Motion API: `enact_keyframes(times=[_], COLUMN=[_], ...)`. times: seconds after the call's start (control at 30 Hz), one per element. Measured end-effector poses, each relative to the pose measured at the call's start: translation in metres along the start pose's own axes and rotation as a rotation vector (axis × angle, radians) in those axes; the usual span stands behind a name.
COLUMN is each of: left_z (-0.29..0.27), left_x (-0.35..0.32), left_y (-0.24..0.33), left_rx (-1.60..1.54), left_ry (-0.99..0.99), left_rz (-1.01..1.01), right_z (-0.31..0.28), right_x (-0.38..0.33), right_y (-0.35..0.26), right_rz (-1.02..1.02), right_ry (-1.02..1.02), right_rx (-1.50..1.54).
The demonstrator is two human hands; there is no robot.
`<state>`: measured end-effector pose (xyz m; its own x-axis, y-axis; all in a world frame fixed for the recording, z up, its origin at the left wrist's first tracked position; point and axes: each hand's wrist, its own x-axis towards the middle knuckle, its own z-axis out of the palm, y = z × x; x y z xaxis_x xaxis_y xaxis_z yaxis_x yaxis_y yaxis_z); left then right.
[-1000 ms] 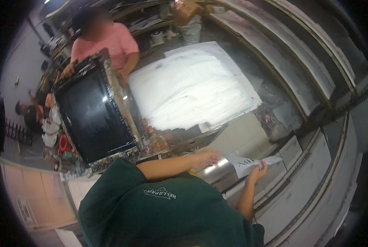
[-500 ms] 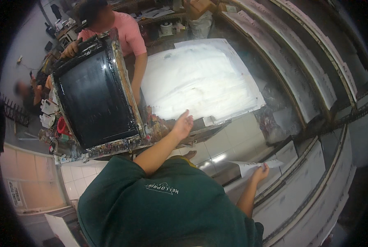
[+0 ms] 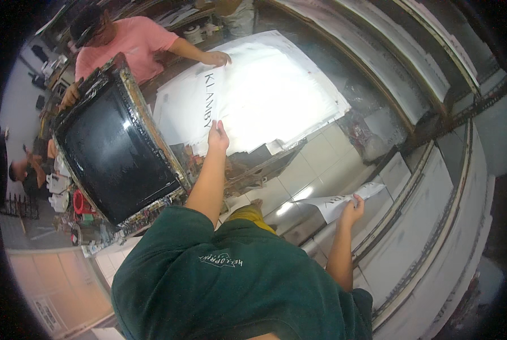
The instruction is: The person repeatedly picks up printed white sheets from a table, separates them, and places them onto a nearby metal shelf. Another person in a pink shirt works at a screen printing station in the background.
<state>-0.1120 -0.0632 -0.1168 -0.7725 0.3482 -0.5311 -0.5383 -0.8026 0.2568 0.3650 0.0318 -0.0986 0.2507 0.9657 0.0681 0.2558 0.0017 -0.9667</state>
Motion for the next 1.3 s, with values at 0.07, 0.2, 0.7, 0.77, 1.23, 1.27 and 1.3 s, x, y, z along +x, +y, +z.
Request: enact_keyframes(times=[0.07,0.2,0.7,0.77,1.23,1.27,1.3], left_z=[0.038,0.092,0.025,0.0,-0.076,-0.081,-0.084], left_x=[-0.029,-0.087,-0.297,-0.304,-0.316,-0.314,-0.311], left_y=[-0.018,-0.059,-0.085,-0.08,-0.059,-0.061,-0.063], left_rx=[0.091,0.427,0.81,0.878,1.348,1.371,1.393], left_ry=[0.038,-0.046,-0.646,-0.655,-1.014,-1.031,-1.049], left_rz=[0.069,0.186,-0.405,-0.52,-0.907,-0.894,-0.879], right_z=[-0.005,-0.019,-0.126,-0.193,-0.504,-0.506,-0.511], right_x=[-0.011,-0.022,-0.149,-0.159,-0.181,-0.182,-0.183], right_y=[-0.007,-0.007,-0.062,-0.056,0.057,0.064,0.07], right_rz=[0.031,-0.035,0.206,0.157,0.296,0.311,0.298], right_ry=[0.03,0.088,0.043,0.199,0.597,0.594,0.57], right_rx=[0.007,0.008,-0.624,-0.531,-1.23,-1.225,-1.221])
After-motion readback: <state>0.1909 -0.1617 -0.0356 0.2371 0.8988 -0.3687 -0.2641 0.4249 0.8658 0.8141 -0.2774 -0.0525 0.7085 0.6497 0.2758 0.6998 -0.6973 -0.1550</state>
